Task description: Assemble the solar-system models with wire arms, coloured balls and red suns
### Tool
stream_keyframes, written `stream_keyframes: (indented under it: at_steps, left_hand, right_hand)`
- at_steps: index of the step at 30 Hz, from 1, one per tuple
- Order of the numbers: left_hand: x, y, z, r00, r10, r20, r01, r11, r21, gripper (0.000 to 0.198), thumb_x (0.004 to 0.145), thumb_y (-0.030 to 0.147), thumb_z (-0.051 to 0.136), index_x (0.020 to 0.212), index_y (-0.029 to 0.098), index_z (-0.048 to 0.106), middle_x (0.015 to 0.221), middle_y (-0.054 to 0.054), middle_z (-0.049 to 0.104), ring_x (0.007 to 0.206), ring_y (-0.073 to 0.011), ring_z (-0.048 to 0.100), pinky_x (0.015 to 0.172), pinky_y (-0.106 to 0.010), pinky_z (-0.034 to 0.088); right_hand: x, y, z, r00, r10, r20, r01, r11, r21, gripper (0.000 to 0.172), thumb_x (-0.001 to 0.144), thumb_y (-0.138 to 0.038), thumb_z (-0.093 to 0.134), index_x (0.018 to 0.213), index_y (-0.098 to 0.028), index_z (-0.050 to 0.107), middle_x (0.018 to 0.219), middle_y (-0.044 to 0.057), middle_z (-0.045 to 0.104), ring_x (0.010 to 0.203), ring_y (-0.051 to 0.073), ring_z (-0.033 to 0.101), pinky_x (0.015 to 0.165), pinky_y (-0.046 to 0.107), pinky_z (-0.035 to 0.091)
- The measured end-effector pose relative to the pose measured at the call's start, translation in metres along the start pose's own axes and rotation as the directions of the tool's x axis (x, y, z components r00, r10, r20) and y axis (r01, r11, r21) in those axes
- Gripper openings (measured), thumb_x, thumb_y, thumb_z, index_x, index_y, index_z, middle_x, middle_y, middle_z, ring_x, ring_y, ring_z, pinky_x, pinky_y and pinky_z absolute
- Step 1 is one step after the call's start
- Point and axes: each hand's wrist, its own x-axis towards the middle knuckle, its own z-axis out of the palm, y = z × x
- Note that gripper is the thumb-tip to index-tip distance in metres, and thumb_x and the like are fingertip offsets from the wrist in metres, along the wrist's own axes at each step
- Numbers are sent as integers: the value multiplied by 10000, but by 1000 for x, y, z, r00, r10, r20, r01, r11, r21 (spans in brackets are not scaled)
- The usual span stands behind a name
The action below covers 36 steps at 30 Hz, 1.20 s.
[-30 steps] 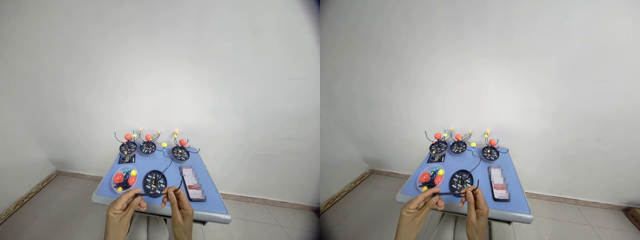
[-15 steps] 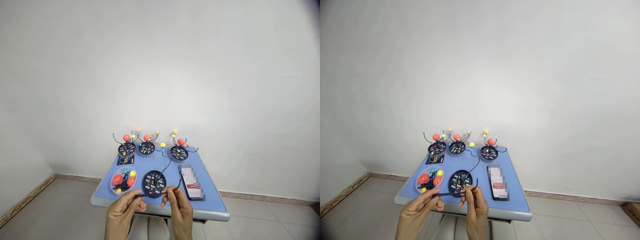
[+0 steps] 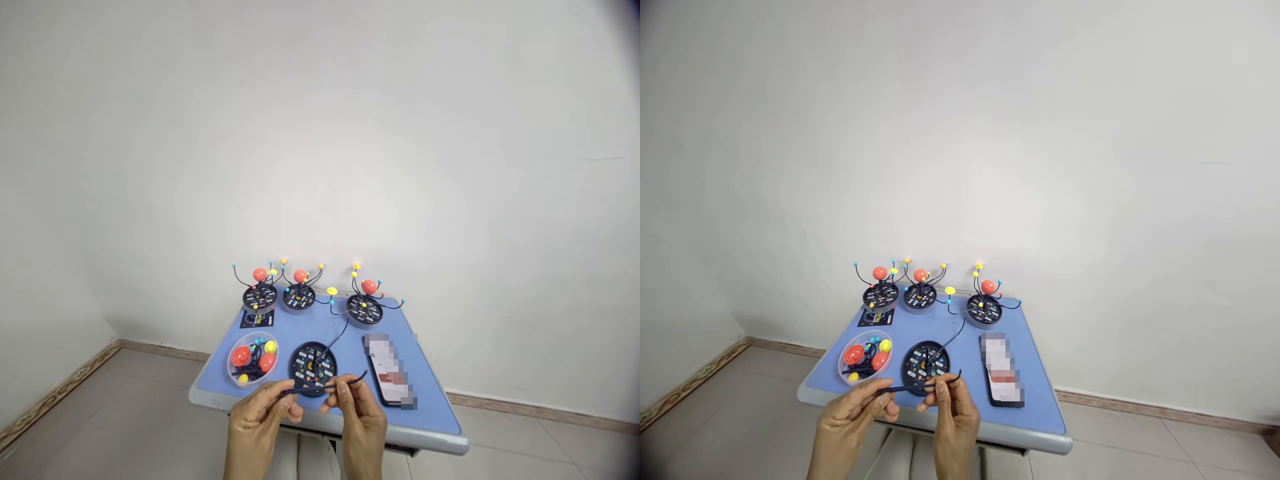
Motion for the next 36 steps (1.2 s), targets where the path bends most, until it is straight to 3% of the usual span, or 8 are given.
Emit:
stream_keyframes:
  at_steps: [5,9,17,23,26,30,36]
  left_hand:
    - [4,5,5,991,-127,30,130,985,-111,364,768,445,764,1017,181,756,683,-36,757,619,-203,732,627,-289,633]
    - [6,3,5,989,-146,26,148,979,-142,390,754,517,753,912,160,764,598,-32,732,541,-199,710,609,-308,633]
    - [1,-15,2,972,-230,-44,222,964,-149,429,712,569,764,858,166,767,579,-26,726,502,-222,705,538,-325,627]
    - [-9,-20,17,946,-256,-199,210,952,-224,435,654,580,805,803,173,767,601,-9,716,467,-201,681,473,-299,605]
    - [-11,-22,22,942,-259,-213,210,952,-224,424,661,576,802,794,175,766,588,-7,708,445,-191,671,463,-282,591]
    - [-1,-30,24,955,-277,-102,253,947,-200,433,709,582,762,838,170,765,601,-21,712,475,-192,679,509,-284,587]
    - [36,-38,39,966,-225,127,238,966,-98,433,750,519,711,979,154,753,592,7,634,485,-153,601,480,-253,507]
  right_hand:
    - [2,-2,0,998,64,-4,-64,998,17,356,818,-536,689,811,-181,663,697,12,678,576,151,614,611,269,525]
    - [3,-4,-3,997,69,23,-70,997,38,350,820,-532,690,835,-182,675,724,13,684,584,146,600,610,262,511]
    - [-2,1,7,992,121,-36,-120,992,38,386,756,-556,738,742,-173,699,577,-17,639,481,140,580,558,261,477]
    - [-5,17,8,986,110,-122,-105,993,51,424,713,-588,757,720,-169,693,557,-13,641,423,142,574,504,270,478]
    - [-6,21,6,982,99,-163,-94,995,37,438,703,-599,761,720,-167,694,552,-11,645,418,143,575,503,272,485]
    - [-4,25,2,976,131,-175,-121,991,62,455,684,-609,773,737,-165,690,563,-12,652,425,141,577,508,275,497]
    - [18,33,-7,983,125,-135,-105,983,149,435,650,-567,819,757,-173,670,609,-10,663,488,141,586,529,274,495]
